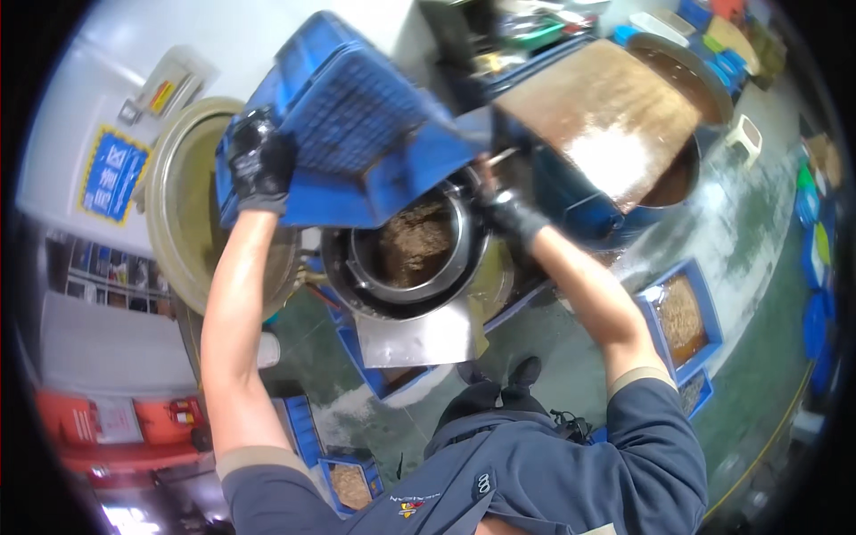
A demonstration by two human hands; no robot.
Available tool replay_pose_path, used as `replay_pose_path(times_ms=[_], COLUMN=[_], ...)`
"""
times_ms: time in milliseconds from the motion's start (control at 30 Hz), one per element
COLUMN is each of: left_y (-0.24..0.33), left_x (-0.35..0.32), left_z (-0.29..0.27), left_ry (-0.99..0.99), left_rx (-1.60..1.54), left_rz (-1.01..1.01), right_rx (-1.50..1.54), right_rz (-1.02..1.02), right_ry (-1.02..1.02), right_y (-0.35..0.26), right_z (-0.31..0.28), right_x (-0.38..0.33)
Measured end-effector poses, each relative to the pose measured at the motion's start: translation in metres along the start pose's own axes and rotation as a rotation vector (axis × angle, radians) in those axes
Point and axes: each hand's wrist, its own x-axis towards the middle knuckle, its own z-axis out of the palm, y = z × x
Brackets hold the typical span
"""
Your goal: Shoveling and pouring metal shavings from blue bins into an industrial machine.
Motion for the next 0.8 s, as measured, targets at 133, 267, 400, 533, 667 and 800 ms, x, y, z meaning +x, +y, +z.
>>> replay_pose_path(times_ms=[133, 267, 400, 533, 667, 800], left_y=[-0.030, -0.035, -0.038, -0.040, -0.087, -0.047], left_x=[-0.021, -0.024, -0.018, -0.013, -0.025, -0.004], left_z=[0.013, 0.028, 0.031, 0.051, 0.071, 0.050], left_ry=[-0.013, 0.049, 0.069, 0.000, 0.153, -0.083], left_rx=[0.181, 0.294, 0.265, 0.308, -0.206, 0.264], left_rz=[0.044, 0.080, 0.072, 0.098, 0.048, 0.060], right_rx=[0.575, 0.044, 0.010, -0.244, -0.247, -0.462], right_rz=[1.063, 0.999, 1.233, 1.128, 1.312, 1.248], right_ry=[-0.197, -0.224, -0.123, 0.099, -0.014, -0.264], right_y=[-0.117, -0.144, -0.131, -0.027, 0.026, 0.072], right_z=[-0.093, -0.164, -0.218, -0.243, -0.244, -0.265], right_x=[-0.050, -0.108, -0.113, -0.128, -0.102, -0.116])
